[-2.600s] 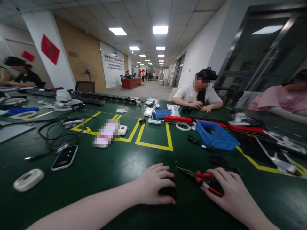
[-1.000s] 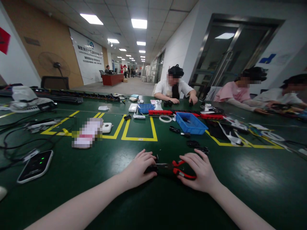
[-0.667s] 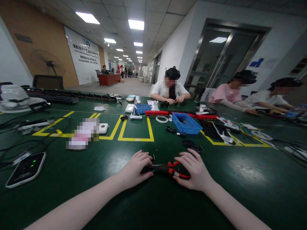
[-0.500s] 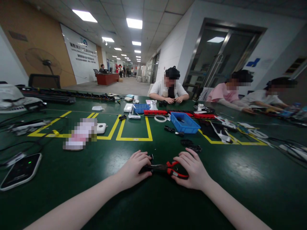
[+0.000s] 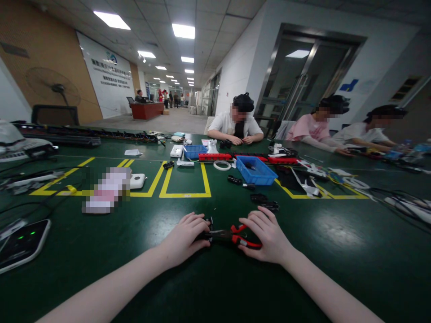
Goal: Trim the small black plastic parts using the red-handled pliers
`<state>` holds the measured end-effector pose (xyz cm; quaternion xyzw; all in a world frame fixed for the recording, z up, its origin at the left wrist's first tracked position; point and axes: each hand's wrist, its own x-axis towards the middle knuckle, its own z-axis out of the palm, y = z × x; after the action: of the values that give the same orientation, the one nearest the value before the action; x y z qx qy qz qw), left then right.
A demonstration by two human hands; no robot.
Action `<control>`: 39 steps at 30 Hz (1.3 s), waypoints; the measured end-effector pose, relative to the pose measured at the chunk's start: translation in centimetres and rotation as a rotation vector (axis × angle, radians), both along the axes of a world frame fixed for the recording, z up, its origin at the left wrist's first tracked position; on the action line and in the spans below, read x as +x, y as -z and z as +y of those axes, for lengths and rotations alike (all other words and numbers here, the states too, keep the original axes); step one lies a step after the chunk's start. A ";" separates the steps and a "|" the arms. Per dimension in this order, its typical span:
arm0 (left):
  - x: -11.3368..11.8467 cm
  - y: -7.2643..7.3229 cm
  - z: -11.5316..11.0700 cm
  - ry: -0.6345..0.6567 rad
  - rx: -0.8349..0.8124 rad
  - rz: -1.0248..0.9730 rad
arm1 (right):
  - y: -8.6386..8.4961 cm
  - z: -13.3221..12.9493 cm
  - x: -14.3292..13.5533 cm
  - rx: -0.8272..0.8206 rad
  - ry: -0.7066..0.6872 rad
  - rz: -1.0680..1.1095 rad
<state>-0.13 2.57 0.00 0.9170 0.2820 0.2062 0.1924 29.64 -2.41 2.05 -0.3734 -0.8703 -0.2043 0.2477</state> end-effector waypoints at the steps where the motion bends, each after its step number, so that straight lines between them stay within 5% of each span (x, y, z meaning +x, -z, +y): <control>1: 0.0 0.0 0.0 0.006 0.002 0.001 | -0.1 0.0 0.1 0.002 -0.006 -0.006; 29: 0.1 -0.5 -0.3 0.026 -0.032 -0.028 | 0.2 0.2 0.4 -0.015 0.030 -0.037; 39: 0.0 -0.8 -0.3 0.034 -0.052 -0.002 | 0.0 0.1 0.3 0.106 0.032 -0.030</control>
<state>-0.17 2.29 0.83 0.9162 0.2715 0.1964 0.2199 29.94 -2.28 2.03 -0.3707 -0.8557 -0.2597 0.2510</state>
